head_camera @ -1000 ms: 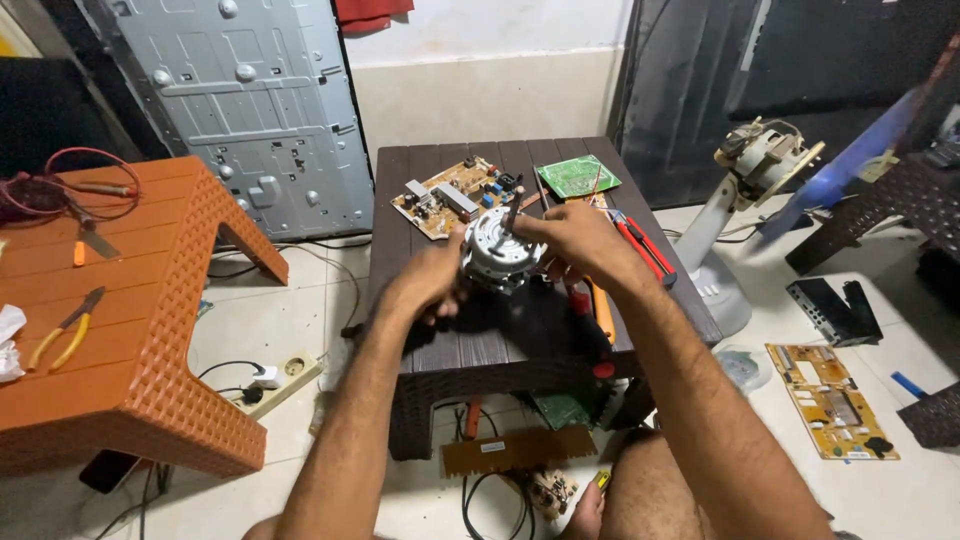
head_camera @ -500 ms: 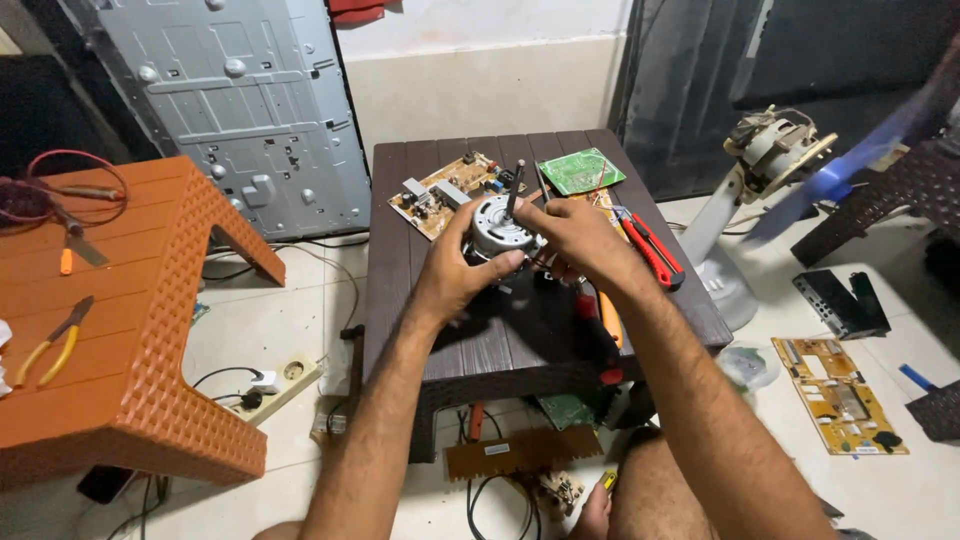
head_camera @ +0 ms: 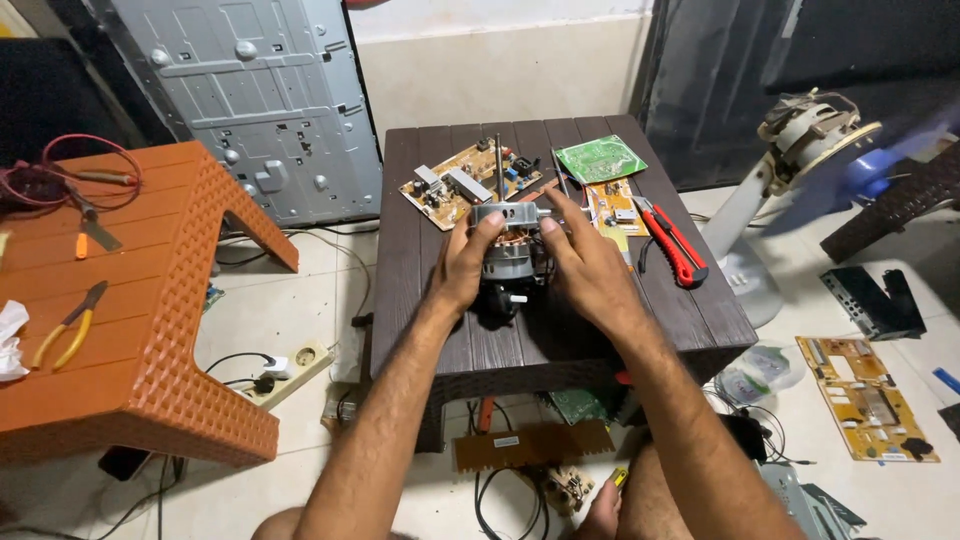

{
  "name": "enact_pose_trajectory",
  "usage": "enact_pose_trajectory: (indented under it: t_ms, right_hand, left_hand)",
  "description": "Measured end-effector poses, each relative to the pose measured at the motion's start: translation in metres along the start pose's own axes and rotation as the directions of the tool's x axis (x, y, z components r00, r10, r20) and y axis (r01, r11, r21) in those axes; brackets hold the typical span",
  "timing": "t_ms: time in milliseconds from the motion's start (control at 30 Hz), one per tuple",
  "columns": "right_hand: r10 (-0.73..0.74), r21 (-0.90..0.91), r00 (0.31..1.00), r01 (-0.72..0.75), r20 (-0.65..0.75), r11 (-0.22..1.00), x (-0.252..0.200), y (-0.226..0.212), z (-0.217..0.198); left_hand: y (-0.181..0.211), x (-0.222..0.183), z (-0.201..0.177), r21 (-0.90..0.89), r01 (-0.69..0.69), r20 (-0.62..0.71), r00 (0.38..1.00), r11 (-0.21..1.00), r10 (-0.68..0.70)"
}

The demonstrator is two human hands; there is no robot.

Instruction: Assembling and inspecting a small electric motor on a repair bench, including using a screwdriver to secure components.

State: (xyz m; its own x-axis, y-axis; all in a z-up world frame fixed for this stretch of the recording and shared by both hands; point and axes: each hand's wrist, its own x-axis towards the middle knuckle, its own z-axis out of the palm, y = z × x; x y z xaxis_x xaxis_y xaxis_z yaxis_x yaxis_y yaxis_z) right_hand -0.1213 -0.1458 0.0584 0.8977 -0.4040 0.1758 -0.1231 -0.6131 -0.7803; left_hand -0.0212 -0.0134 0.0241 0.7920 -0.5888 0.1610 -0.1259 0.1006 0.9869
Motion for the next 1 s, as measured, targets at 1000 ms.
enact_pose_trajectory:
  t_ms: [1000]
  right_hand:
    - [-0.233, -0.009, 0.951, 0.236, -0.205, 0.972, -0.007, 0.040, 0.013]
  left_hand:
    - [0.018, -0.009, 0.003, 0.001, 0.098, 0.000, 0.995, 0.995, -0.098]
